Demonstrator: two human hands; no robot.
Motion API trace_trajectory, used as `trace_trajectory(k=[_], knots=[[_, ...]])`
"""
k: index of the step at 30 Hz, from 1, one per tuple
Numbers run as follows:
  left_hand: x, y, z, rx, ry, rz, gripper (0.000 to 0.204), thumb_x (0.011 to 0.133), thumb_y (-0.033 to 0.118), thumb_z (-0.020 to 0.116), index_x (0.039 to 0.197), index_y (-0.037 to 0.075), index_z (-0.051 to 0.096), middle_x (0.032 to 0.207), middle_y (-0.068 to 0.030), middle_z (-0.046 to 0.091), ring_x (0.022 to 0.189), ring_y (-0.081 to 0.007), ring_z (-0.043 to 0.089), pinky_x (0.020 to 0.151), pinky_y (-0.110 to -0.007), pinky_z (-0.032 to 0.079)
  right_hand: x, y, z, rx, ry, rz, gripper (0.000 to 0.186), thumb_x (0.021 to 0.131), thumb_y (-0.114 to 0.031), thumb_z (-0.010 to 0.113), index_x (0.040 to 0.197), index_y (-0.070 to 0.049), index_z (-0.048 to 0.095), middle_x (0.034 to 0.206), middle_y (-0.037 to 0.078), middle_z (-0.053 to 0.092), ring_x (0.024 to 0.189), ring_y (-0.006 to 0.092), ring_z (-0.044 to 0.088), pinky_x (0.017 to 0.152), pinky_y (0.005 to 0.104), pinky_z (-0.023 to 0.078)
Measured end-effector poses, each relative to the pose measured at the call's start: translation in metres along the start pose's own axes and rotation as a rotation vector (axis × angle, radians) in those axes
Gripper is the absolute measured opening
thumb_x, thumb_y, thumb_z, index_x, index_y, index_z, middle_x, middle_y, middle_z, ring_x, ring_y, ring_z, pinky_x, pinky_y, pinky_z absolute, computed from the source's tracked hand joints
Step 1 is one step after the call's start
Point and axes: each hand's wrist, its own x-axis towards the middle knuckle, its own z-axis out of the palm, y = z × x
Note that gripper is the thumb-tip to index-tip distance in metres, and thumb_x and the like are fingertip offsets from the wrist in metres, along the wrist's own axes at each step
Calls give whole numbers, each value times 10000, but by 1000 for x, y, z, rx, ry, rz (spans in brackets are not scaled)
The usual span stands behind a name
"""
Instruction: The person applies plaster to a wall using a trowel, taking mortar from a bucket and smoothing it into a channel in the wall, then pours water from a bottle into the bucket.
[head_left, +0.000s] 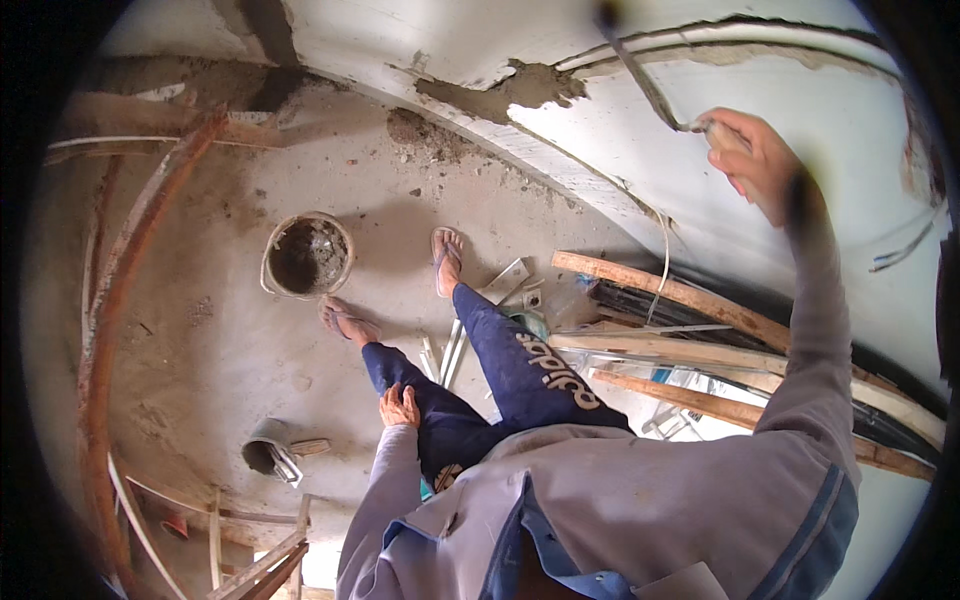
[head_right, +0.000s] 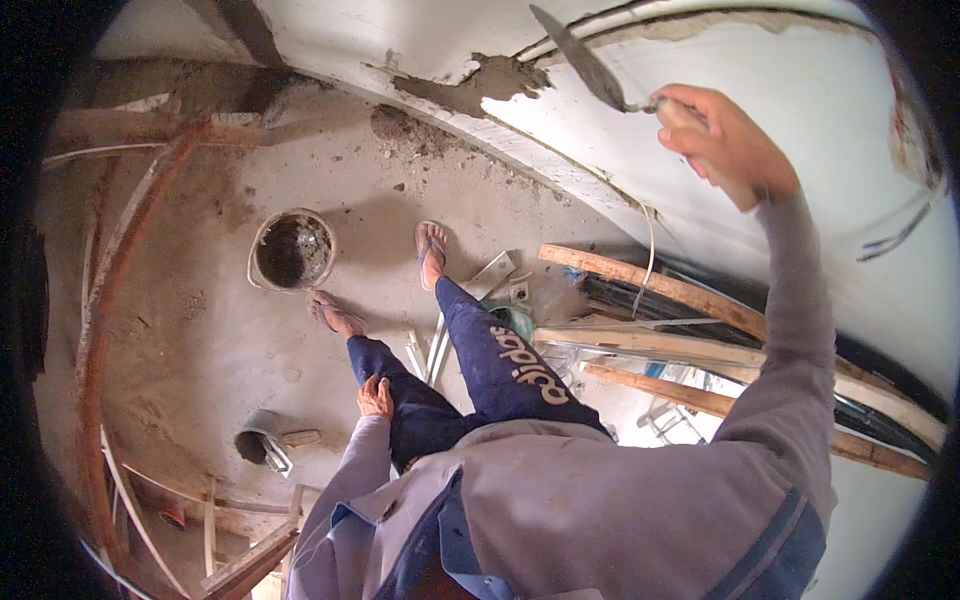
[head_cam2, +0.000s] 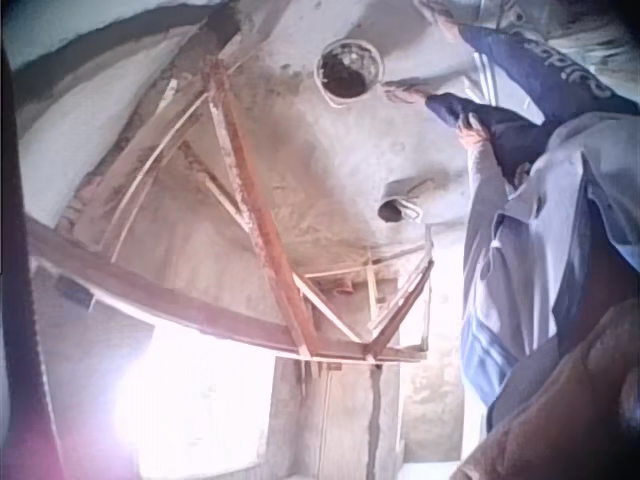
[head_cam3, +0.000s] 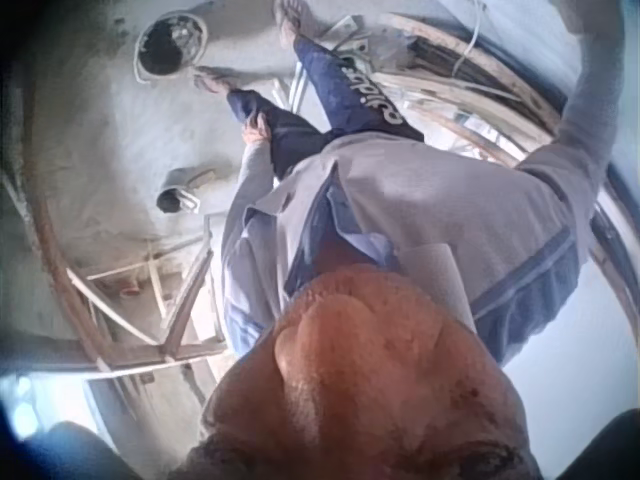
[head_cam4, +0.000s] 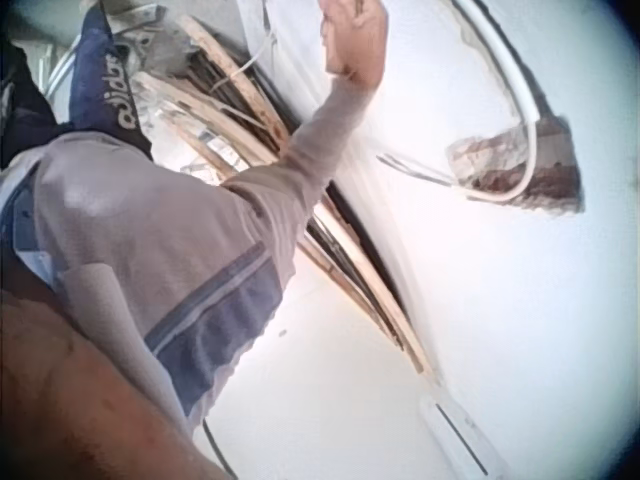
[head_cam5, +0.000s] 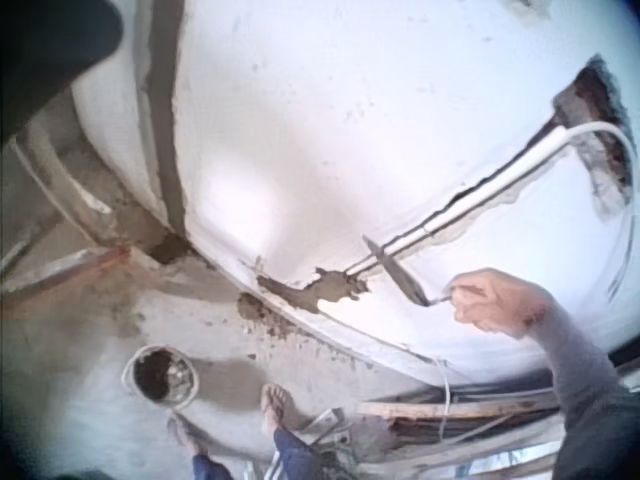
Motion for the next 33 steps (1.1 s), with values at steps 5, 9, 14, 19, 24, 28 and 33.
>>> trace_trajectory(k=[5,9,14,19,24,28,33], knots=[[4,-35,-26,-574,-95,-264,535,857,427,575,1140,-27,562,1133,-221,583,1071,-290,555,895,-338,437,17,27,68,-153,239,-232,307,872,-262,538,1059,-20,519,810,135,618,758,285,608,657,406,466],[-4,38,-105,-712,-41,-144,440,889,282,577,1177,-47,529,1124,-154,600,1043,-206,556,918,-314,419,114,76,148,-66,116,-178,408,843,-343,526,1055,5,496,1046,253,593,952,383,575,805,436,454],[-27,56,-134,-786,49,-288,444,884,272,590,1197,-36,524,1099,-121,605,1034,-189,553,921,-302,417,191,93,143,78,25,-148,533,741,-358,633,1092,29,527,957,220,629,636,275,631,672,395,499],[-74,34,-122,-752,2,-310,490,864,334,618,1206,-5,529,1056,-102,618,976,-178,570,886,-303,439,220,102,118,219,153,-216,427,694,-186,646,1057,22,563,689,129,602,436,174,540,433,324,447],[-86,48,-111,-666,-59,-237,439,888,268,586,1210,-23,519,1070,-113,619,972,-170,571,877,-289,443,188,127,110,329,151,-221,248,693,-175,612,878,-12,591,629,99,575,439,154,515,436,324,432],[-69,101,-131,-514,-76,-139,360,912,169,537,1204,-39,522,1104,-140,613,984,-168,574,886,-271,441,158,147,102,359,263,-224,174,692,-155,599,795,-19,563,617,95,555,479,137,488,467,328,416],[-46,121,-138,-561,-35,-71,382,907,194,546,1211,-36,522,1103,-132,613,999,-169,568,898,-278,433,123,148,81,13,371,-274,250,687,-156,649,849,1,542,644,150,561,555,271,567,536,396,447]])
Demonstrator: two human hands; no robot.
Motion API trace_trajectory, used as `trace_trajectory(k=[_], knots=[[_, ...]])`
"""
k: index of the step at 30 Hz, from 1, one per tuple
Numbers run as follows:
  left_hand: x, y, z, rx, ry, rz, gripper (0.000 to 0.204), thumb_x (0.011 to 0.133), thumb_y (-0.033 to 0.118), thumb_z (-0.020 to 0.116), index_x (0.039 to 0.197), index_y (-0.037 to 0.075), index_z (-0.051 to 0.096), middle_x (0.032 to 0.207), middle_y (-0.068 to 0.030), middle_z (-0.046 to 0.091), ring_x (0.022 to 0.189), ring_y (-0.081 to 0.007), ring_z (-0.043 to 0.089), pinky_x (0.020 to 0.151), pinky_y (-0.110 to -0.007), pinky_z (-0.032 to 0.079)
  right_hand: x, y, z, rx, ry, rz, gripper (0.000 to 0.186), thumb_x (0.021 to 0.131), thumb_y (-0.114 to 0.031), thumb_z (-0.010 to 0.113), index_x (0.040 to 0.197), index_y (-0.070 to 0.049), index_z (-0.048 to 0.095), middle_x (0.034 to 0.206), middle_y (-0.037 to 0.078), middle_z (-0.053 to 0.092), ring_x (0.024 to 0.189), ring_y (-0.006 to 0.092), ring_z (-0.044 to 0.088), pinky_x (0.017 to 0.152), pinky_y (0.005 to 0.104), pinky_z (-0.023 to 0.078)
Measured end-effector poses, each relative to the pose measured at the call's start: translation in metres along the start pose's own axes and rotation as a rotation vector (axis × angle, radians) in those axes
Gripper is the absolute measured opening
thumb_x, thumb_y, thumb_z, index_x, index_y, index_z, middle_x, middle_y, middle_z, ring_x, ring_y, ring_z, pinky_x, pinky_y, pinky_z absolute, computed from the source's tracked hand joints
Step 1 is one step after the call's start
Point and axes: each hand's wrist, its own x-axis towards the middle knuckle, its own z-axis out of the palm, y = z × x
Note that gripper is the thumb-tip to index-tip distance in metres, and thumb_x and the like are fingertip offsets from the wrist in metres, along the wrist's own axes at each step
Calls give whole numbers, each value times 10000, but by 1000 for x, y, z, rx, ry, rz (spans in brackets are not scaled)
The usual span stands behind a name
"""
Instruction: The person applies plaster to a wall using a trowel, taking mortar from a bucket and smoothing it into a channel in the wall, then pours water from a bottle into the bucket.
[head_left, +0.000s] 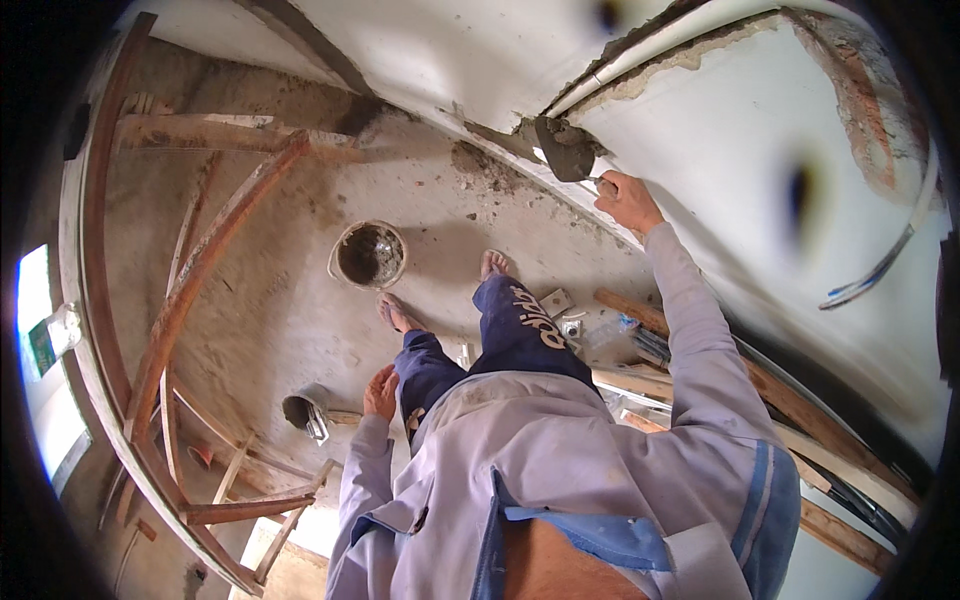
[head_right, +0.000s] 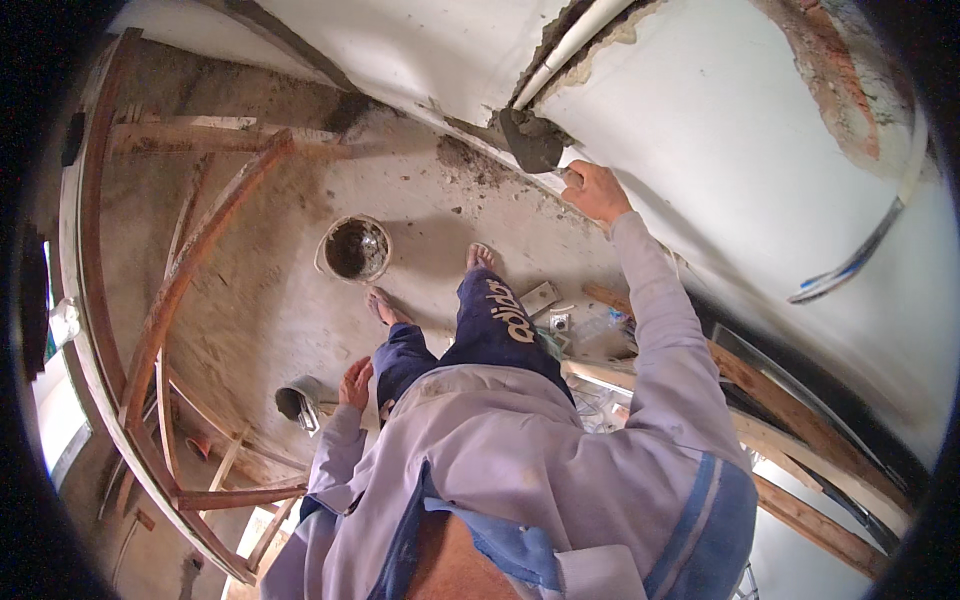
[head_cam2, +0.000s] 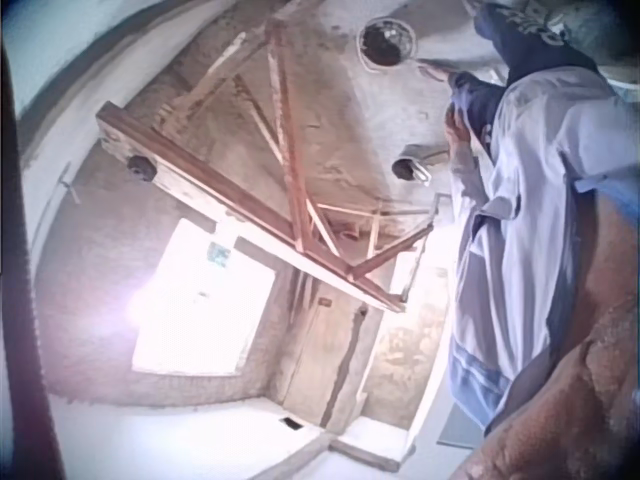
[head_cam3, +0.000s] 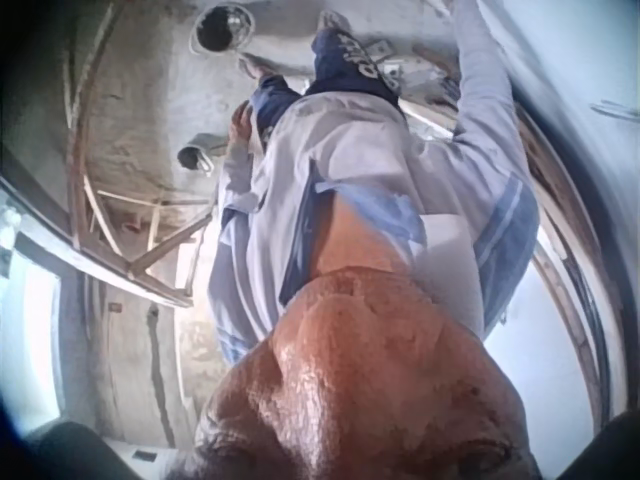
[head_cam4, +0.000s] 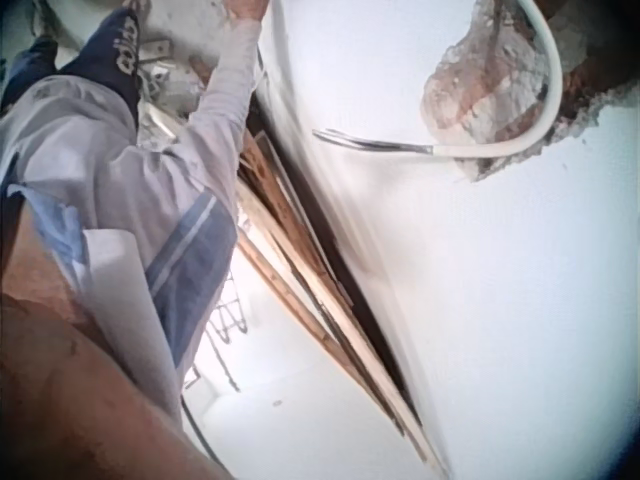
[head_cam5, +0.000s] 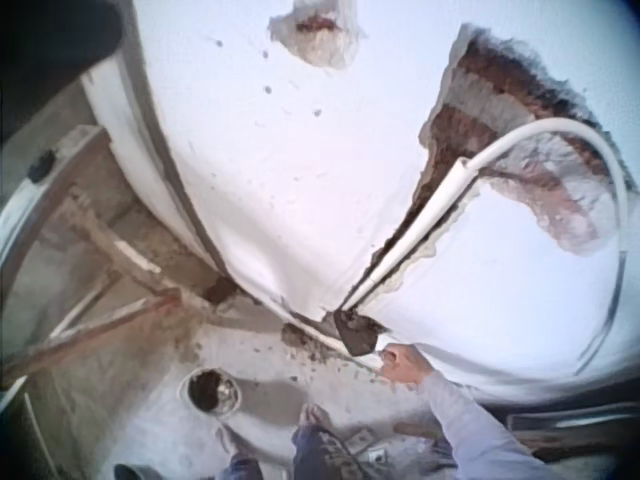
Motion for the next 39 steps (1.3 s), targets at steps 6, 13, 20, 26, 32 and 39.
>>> trace_trajectory(k=[6,13,20,26,32,39], knots=[[9,-7,13,-34,-72,-11,399,900,222,561,1208,-29,527,1113,-115,611,1013,-168,564,910,-281,425,-39,-64,-15,-373,-11,-23,212,757,-131,499,944,-39,541,869,205,629,826,393,601,724,486,465],[-4,-75,8,-229,28,-31,435,881,296,592,1219,29,536,1109,-79,607,990,-180,577,808,-274,439,-61,-137,14,-80,-468,-410,425,685,-203,617,1071,-34,559,817,187,624,769,335,615,691,422,485],[-46,-130,-4,-343,133,-210,454,876,307,614,1196,-6,540,1094,-109,605,990,-175,567,873,-303,455,29,-65,-28,515,-1015,258,280,788,-115,576,1056,-34,568,757,61,560,624,104,559,491,231,458],[-57,-152,-36,-337,253,-296,485,868,352,615,1211,19,535,1106,-104,598,982,-190,575,822,-316,462,-52,-148,-79,445,-301,127,190,838,-152,563,944,6,571,725,53,533,635,150,517,590,318,453],[-25,-42,-9,-402,174,-198,470,870,384,591,1249,113,526,1156,-57,588,1037,-197,561,839,-350,407,-43,-65,28,-167,9,54,300,771,-245,627,958,-33,526,860,169,620,770,315,607,692,402,467],[-70,11,-14,-360,230,-142,460,864,381,600,1258,157,524,1159,-17,585,1015,-169,560,849,-339,382,13,-27,70,217,48,258,277,753,-196,616,953,-41,502,853,203,626,755,353,624,608,428,493]])
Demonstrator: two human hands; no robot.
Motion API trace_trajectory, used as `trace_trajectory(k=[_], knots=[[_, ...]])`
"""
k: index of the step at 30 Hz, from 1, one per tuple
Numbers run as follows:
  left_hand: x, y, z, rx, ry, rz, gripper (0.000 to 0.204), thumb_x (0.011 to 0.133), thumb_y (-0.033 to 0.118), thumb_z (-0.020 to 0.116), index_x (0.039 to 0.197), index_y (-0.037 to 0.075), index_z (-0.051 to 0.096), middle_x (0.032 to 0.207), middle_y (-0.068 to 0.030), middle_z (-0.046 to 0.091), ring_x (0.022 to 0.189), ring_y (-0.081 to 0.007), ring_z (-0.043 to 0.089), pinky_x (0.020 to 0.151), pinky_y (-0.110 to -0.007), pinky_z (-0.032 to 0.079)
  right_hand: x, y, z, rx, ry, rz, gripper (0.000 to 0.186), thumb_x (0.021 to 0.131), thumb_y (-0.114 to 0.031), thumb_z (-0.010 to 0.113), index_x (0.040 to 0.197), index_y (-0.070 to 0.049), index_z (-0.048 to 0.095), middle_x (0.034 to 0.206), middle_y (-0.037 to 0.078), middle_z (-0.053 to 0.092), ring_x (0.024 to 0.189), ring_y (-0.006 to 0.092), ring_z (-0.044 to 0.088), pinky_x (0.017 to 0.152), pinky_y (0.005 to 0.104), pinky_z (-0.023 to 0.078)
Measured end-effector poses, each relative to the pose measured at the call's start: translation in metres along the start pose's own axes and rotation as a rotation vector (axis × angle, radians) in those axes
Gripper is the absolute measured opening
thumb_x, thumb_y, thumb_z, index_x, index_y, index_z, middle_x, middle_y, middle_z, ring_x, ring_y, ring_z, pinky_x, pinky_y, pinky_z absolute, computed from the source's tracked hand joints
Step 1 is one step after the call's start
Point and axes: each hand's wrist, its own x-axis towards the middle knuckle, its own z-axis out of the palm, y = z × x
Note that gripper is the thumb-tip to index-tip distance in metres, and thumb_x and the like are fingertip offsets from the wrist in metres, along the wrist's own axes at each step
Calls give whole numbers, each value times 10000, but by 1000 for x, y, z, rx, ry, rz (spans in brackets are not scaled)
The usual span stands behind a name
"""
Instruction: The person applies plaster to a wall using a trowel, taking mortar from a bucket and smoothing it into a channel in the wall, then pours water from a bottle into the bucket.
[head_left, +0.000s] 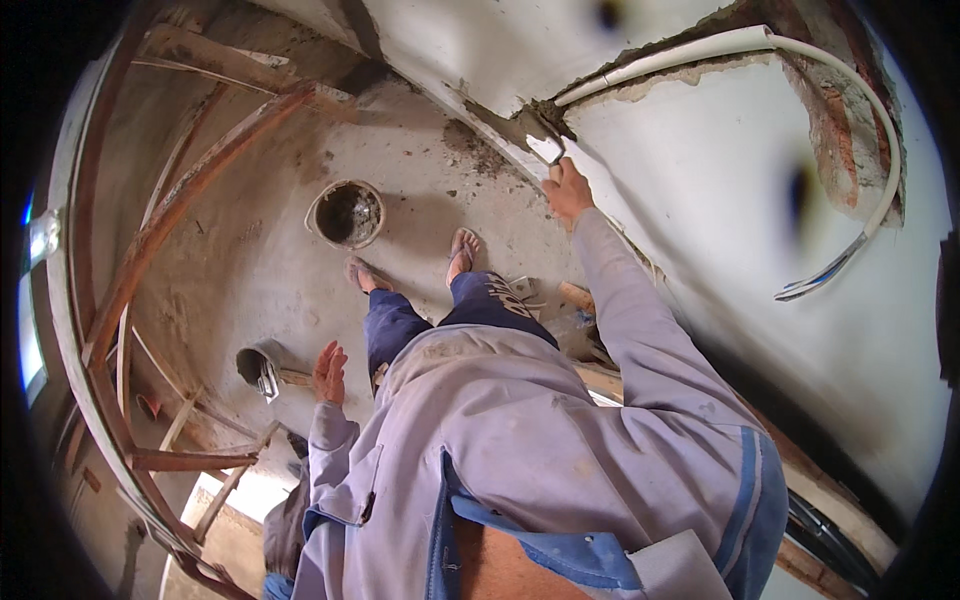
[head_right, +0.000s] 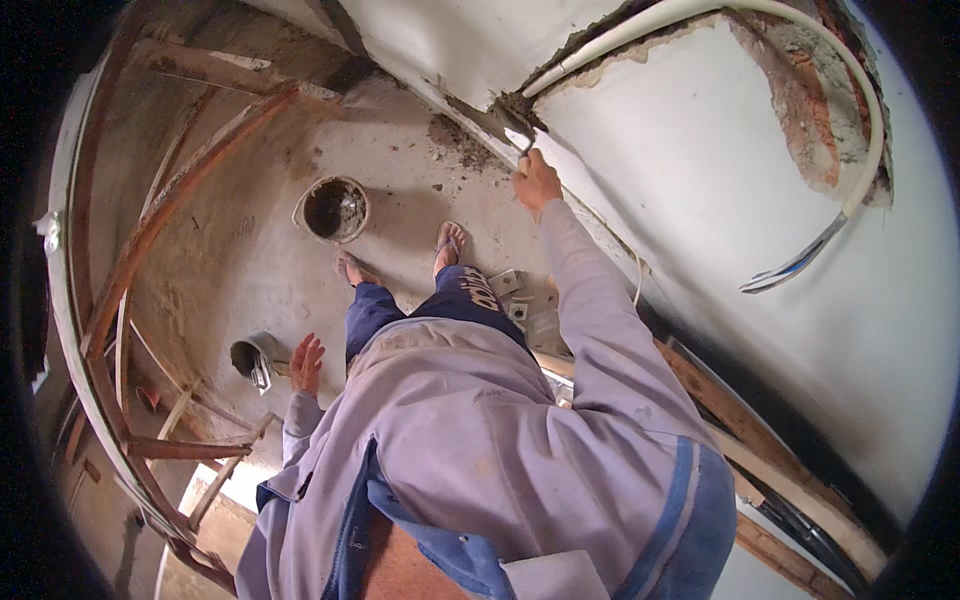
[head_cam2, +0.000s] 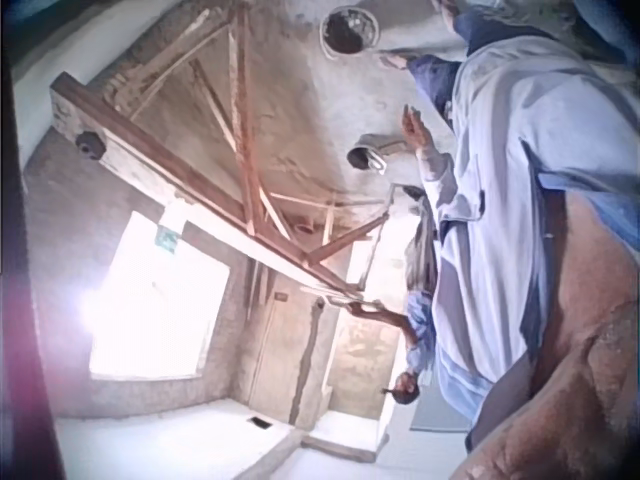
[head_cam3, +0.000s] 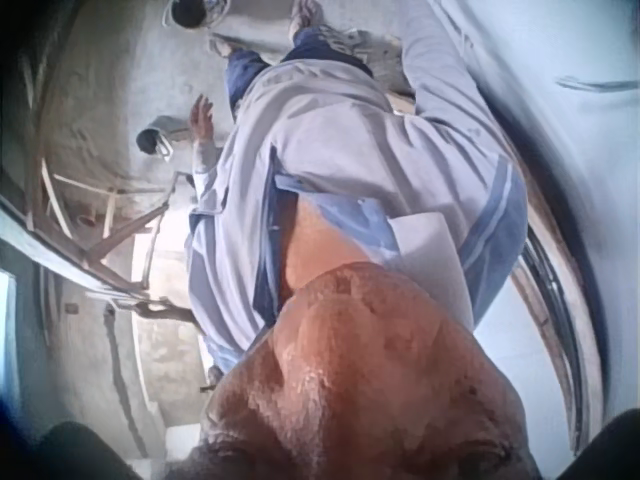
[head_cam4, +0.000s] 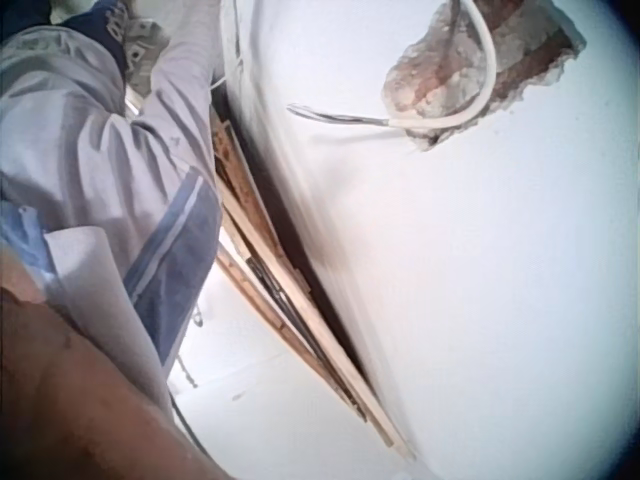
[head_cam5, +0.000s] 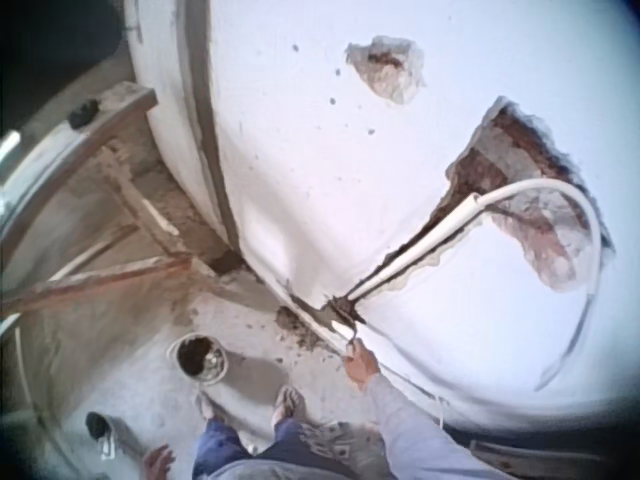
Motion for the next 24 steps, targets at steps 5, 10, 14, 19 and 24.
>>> trace_trajectory(k=[5,10,14,19,24], knots=[[-8,-73,-39,11,50,4,469,880,334,604,1243,50,515,1106,-82,590,982,-173,567,868,-322,453,-16,-23,-14,485,-37,176,434,734,-129,691,1111,-36,499,692,76,536,426,125,497,343,297,407],[-25,-85,-39,77,56,-10,468,860,411,601,1261,183,520,1147,-30,585,989,-171,577,696,-291,418,-33,-25,-31,618,-8,220,495,724,-94,695,1170,-58,483,691,62,532,417,126,483,329,296,384],[-26,-78,-14,41,52,-40,478,866,394,597,1259,134,515,1120,-49,592,984,-175,576,760,-302,430,-47,-21,-52,718,-37,244,575,721,-85,692,1241,-52,447,685,53,526,427,127,490,336,290,385],[-25,-61,11,68,12,-22,485,886,358,579,1251,45,513,1054,-97,611,946,-187,582,844,-309,454,-63,-32,-61,746,-55,240,532,731,-114,695,1219,-46,491,680,40,524,427,113,481,350,273,378],[-25,-43,31,37,46,-68,473,884,358,577,1247,59,524,1011,-47,618,915,-159,571,839,-308,453,-72,14,-50,116,210,-169,473,742,-168,704,1169,-50,537,791,88,598,599,172,581,519,296,466]])
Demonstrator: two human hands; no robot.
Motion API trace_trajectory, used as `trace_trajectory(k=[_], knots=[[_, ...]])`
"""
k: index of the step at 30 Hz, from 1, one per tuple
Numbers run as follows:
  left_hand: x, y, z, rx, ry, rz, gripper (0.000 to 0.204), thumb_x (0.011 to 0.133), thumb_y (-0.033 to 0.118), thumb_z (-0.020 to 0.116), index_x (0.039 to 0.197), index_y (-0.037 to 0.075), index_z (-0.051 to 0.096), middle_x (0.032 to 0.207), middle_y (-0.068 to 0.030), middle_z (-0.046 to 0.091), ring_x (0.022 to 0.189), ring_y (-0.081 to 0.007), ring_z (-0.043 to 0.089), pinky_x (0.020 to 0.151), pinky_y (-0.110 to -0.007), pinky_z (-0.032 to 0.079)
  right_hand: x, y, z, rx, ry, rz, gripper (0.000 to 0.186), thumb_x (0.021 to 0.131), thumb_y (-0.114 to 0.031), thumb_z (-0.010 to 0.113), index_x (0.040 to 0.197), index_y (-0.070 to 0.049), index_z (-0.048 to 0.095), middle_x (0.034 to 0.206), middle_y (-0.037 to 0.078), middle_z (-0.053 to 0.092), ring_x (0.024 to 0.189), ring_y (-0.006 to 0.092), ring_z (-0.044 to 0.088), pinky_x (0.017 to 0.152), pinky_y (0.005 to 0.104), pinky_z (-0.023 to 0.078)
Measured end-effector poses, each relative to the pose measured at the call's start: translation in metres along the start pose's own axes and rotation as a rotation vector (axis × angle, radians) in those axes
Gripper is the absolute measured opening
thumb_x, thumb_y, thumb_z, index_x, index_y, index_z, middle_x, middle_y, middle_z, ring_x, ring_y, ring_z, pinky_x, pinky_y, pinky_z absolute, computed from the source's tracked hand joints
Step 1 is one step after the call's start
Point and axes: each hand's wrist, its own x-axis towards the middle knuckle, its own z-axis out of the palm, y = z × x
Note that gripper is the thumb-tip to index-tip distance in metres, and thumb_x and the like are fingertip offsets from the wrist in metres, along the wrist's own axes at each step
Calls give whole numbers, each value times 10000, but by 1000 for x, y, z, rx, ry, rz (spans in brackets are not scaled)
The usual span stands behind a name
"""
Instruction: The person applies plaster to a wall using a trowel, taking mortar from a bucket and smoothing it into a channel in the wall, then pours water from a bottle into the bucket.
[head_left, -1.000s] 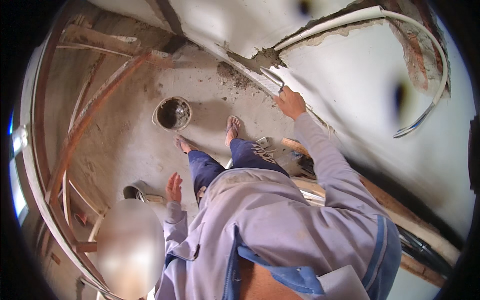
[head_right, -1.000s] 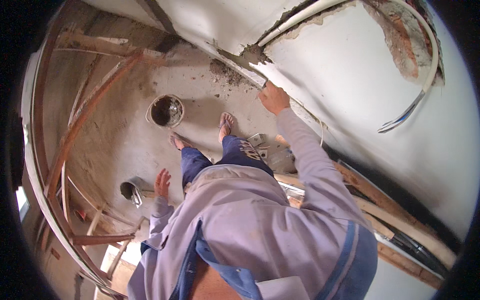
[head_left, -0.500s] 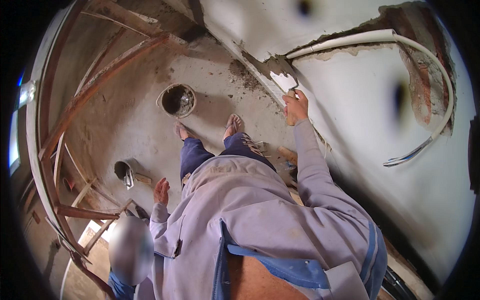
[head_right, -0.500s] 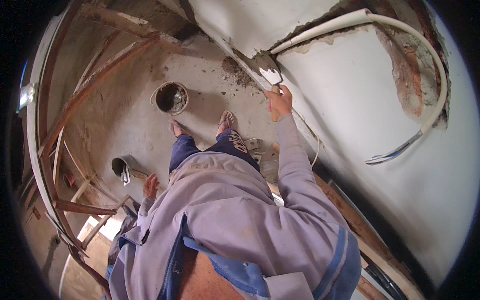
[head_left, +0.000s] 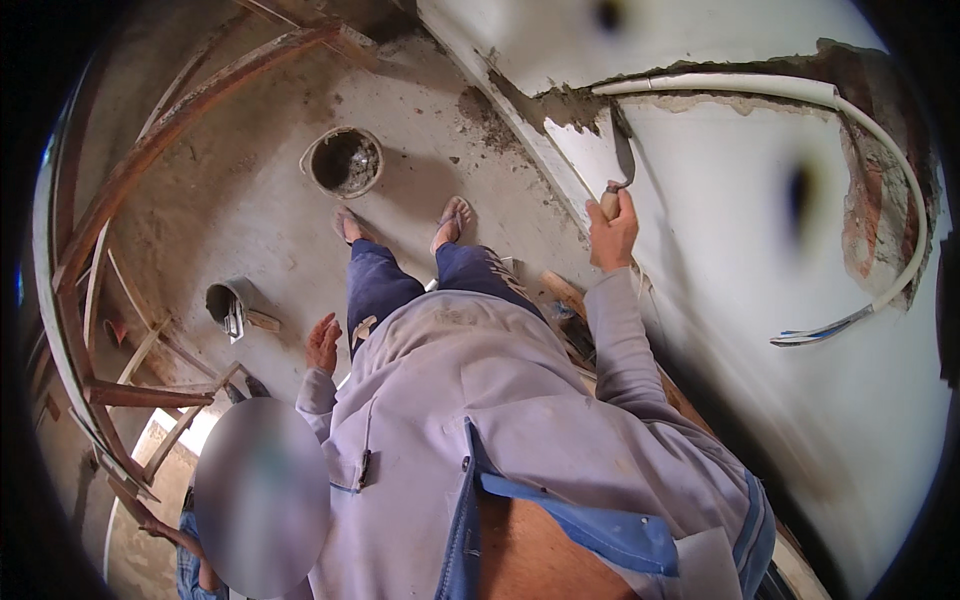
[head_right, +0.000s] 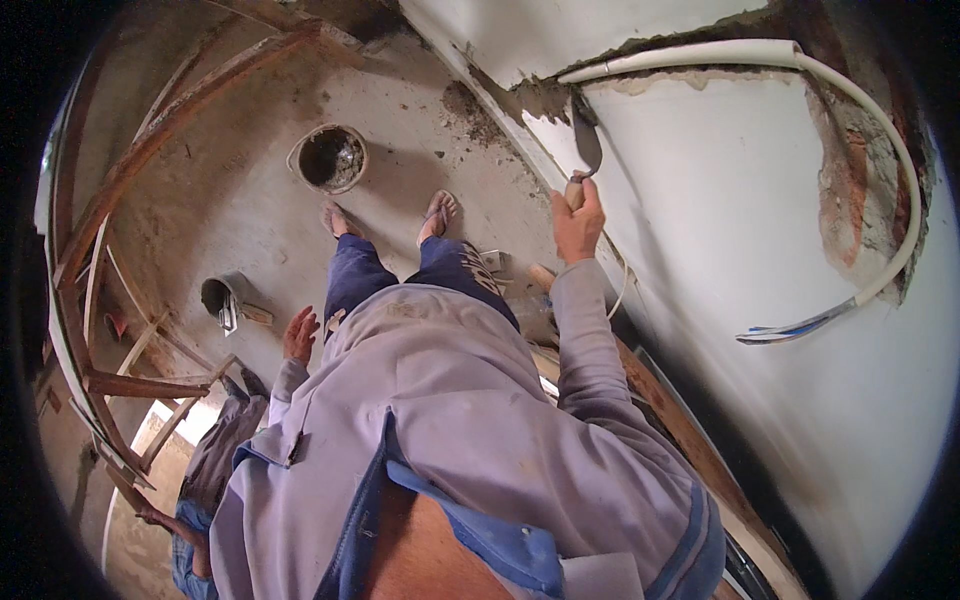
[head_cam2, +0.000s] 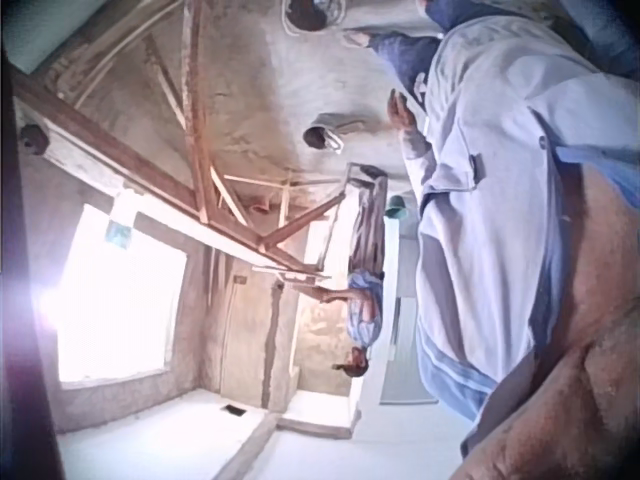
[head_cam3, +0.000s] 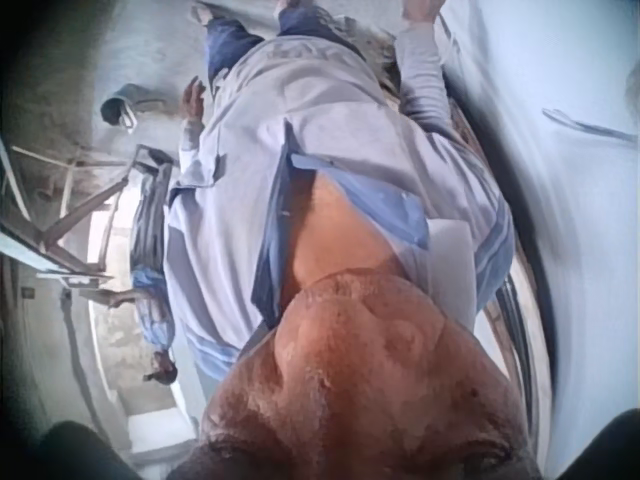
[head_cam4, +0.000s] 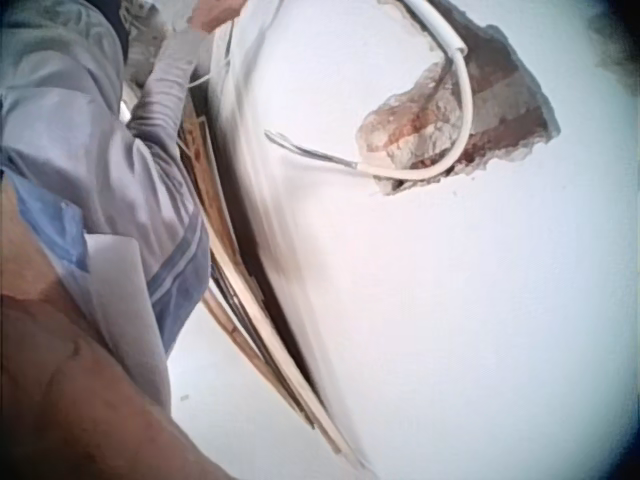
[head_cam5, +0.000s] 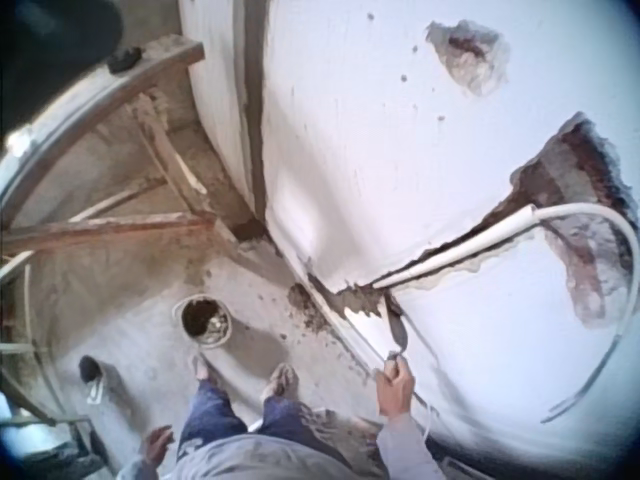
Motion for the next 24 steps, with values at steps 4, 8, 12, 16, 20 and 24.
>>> trace_trajectory(k=[4,8,12,16,20,24], knots=[[-9,-24,-16,-17,-1,-56,455,879,347,591,1248,88,530,1020,-35,615,910,-138,568,784,-289,441,1,18,30,-292,-98,47,493,699,-219,735,1126,-42,565,998,156,638,928,282,613,807,347,475],[2,-35,-18,22,-38,-38,453,880,377,578,1259,134,524,1073,-36,599,949,-147,571,735,-275,417,36,46,46,-377,-87,181,508,685,-247,739,1124,-49,578,1029,161,635,966,311,602,826,378,468],[7,-16,-14,82,-41,-8,461,882,422,551,1276,185,510,1169,-43,575,1011,-178,570,748,-307,414,31,26,32,-308,-29,188,493,694,-290,728,1133,-129,571,1082,119,627,1005,315,589,826,420,469],[23,-3,2,8,-45,25,457,891,361,571,1243,74,530,1017,-52,611,917,-141,571,771,-265,427,30,-8,18,-294,-15,115,517,686,-244,741,1134,-45,576,1027,157,635,943,300,602,807,369,468],[50,4,6,110,-136,95,456,870,421,570,1256,181,533,1108,6,594,968,-135,569,712,-279,396,41,-7,12,-149,-92,89,475,720,-202,729,1136,-35,572,870,113,632,641,218,600,554,332,478],[60,29,22,72,-126,146,429,890,345,559,1217,67,550,1028,-31,612,928,-135,560,802,-275,421,35,-31,-7,341,-155,368,387,763,-162,702,1101,-28,568,711,40,554,428,107,470,355,261,375]])
